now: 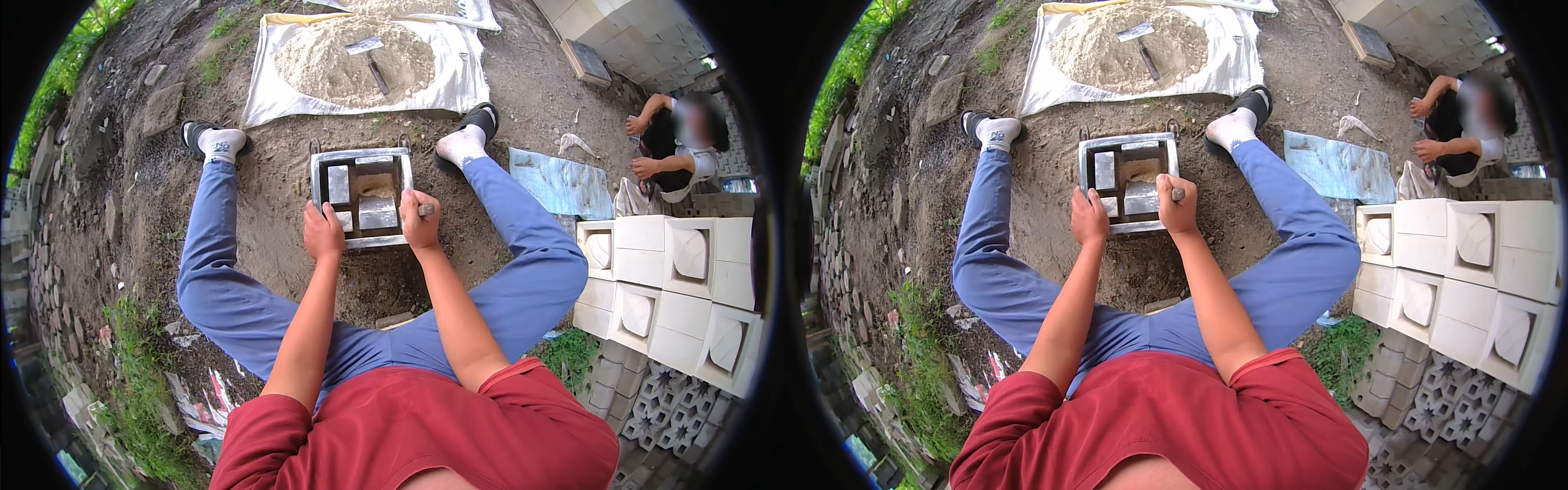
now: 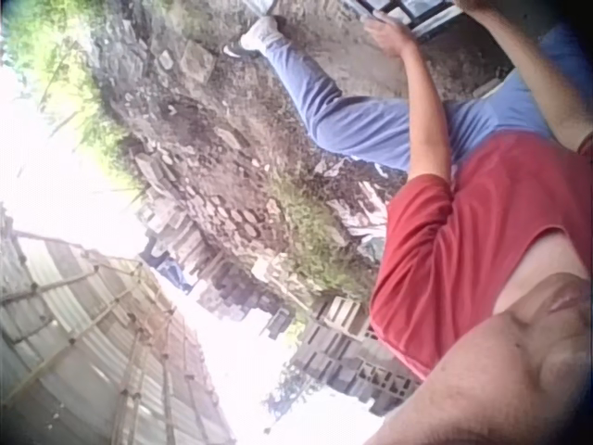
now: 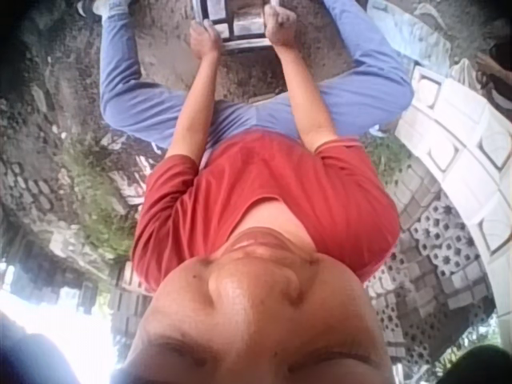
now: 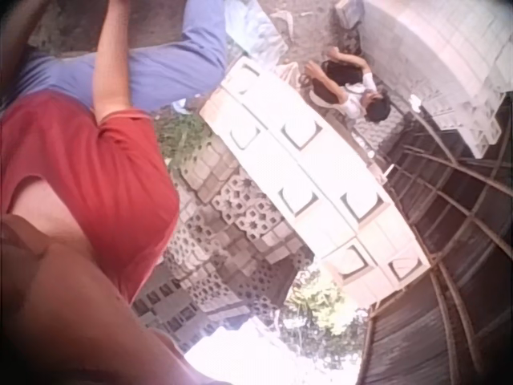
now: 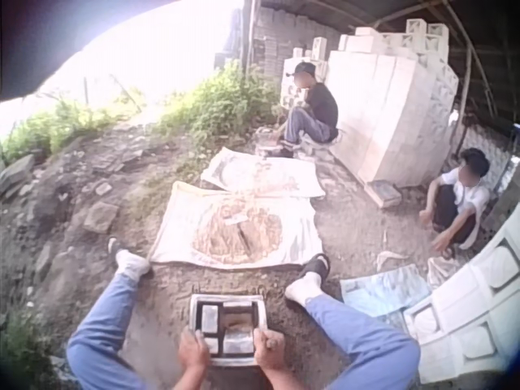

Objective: The person packs sand into a metal mold by hand and with a wooden tamping tool to form building blocks.

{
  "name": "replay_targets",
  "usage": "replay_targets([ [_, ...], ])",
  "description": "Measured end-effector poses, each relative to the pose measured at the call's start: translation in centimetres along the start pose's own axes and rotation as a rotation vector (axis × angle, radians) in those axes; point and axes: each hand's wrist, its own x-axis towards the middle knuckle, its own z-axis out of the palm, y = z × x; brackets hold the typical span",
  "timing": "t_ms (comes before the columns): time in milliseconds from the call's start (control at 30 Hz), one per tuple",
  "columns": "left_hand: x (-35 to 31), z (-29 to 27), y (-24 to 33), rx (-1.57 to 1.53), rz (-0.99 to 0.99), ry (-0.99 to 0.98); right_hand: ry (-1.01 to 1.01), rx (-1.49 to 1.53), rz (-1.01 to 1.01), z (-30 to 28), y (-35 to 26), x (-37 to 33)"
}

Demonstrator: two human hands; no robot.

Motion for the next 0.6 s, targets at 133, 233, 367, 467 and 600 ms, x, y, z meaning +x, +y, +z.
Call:
replay_targets([
  [133,-0.1,0.2,-1.0,-0.004,0.055,0.092,0.037,0.053,0.065,0.2,2.5,-0.8],
  [233,-0.2,0.1,-0.7,0.016,-0.011,0.008,-0.029,0.056,0.078,-0.6,2.0,-0.8],
  [367,-0.1,-0.1,-1.4,0.021,-0.002,0.023,-0.115,0.064,-0.022,-0.4,0.1,-0.9],
  [467,0.0,0.1,-1.2,0.025,0.011,0.04,-0.198,0.154,-0.079,-0.7,0.0,-0.9],
  [600,-0.1,-0.1,-0.8,0.013,-0.013,-0.001,-0.179,0.251,-0.068,-0.5,-0.2,-0.7],
])
